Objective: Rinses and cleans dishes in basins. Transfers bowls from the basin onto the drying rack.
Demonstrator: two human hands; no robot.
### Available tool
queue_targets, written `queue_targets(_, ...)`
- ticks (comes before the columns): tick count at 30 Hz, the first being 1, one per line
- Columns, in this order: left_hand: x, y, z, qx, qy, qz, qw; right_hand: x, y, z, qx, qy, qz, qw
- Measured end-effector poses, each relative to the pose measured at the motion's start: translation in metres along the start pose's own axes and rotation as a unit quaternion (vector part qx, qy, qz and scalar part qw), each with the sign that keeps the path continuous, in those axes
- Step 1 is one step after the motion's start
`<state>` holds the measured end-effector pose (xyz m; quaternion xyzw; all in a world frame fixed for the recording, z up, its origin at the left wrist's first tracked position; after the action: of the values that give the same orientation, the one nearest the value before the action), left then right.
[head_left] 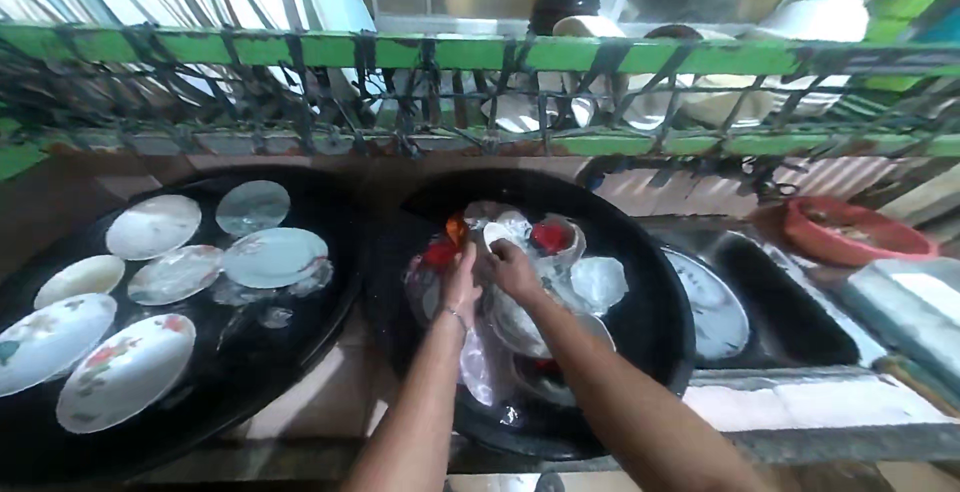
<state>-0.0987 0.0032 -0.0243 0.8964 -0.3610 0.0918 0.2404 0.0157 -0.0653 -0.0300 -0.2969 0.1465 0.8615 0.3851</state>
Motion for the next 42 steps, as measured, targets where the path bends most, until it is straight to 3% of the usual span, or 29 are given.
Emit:
queue_targets(3,0.011,-0.023,0.010,-0.039,0.015,-0.010,0.999,0.009,0.024,0.001,0.022,-0.198,0.045,0.979)
queue_targets(5,0.010,-0.030,0.013,-0.095,0.022,0.017,0.995,0.010,0.035,-0.006,0.062,-0.259,0.085,0.960)
queue_targets(7,0.011,-0.033,0.023,-0.137,-0.028,0.044,0.989,0.008,0.036,-0.016,0.086,-0.215,0.119,0.966)
queue_targets(10,0.021,-0.021,0.028,-0.158,-0.124,0.061,0.978,0.007,0.018,-0.034,0.105,-0.116,0.051,0.986)
queue_targets(12,0.023,-0.018,0.025,-0.136,-0.127,0.061,0.981,0.014,0.017,-0.025,0.080,-0.148,0.033,0.985)
queue_targets(14,0.015,-0.026,0.022,-0.095,-0.103,0.027,0.990,0.017,0.028,-0.004,0.036,-0.179,0.098,0.978)
queue_targets(16,0.002,-0.029,0.017,-0.079,-0.069,-0.010,0.994,0.012,0.037,0.003,-0.045,-0.105,0.150,0.982)
queue_targets(18,-0.012,-0.021,0.000,-0.048,-0.044,-0.070,0.995,-0.001,0.045,0.001,-0.103,0.088,0.123,0.983)
queue_targets(20,-0.030,-0.014,-0.026,0.034,-0.014,-0.149,0.988,-0.009,0.057,-0.012,-0.049,0.227,0.122,0.965)
queue_targets(23,-0.067,-0.005,-0.074,0.145,0.104,-0.216,0.960,-0.009,0.083,-0.024,0.068,0.288,0.201,0.934)
queue_targets(27,-0.096,0.003,-0.104,0.188,0.220,-0.253,0.923,0.004,0.106,-0.004,0.061,0.358,0.268,0.892)
queue_targets(31,-0.063,0.014,-0.064,0.115,0.080,-0.184,0.973,0.007,0.117,0.013,0.031,0.402,0.228,0.886)
queue_targets(34,-0.029,0.019,-0.020,-0.042,-0.078,-0.060,0.994,-0.010,0.103,0.009,0.052,0.332,0.094,0.937)
queue_targets(36,-0.011,0.019,0.003,-0.129,-0.089,-0.007,0.988,-0.009,0.094,0.008,0.062,0.246,0.035,0.967)
queue_targets(38,-0.001,0.010,0.013,-0.131,-0.100,0.001,0.986,0.002,0.095,0.009,-0.018,0.137,0.035,0.990)
queue_targets(40,-0.002,-0.003,0.017,-0.091,-0.165,0.006,0.982,0.009,0.102,0.005,-0.104,0.060,0.092,0.988)
queue_targets(42,-0.008,-0.014,0.023,-0.058,-0.264,0.013,0.963,0.002,0.098,-0.011,-0.095,0.059,0.141,0.984)
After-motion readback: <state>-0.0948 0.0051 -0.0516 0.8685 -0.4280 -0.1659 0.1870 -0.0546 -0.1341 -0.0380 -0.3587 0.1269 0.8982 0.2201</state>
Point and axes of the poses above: each hand's wrist, its own y-axis away from the middle knuckle, its own x-axis out of the palm, z = x × y, the point moved 3 cm from there along -y, towards the middle knuckle, and after that the axes turned 3 degrees about y, right-handed, at the moved point
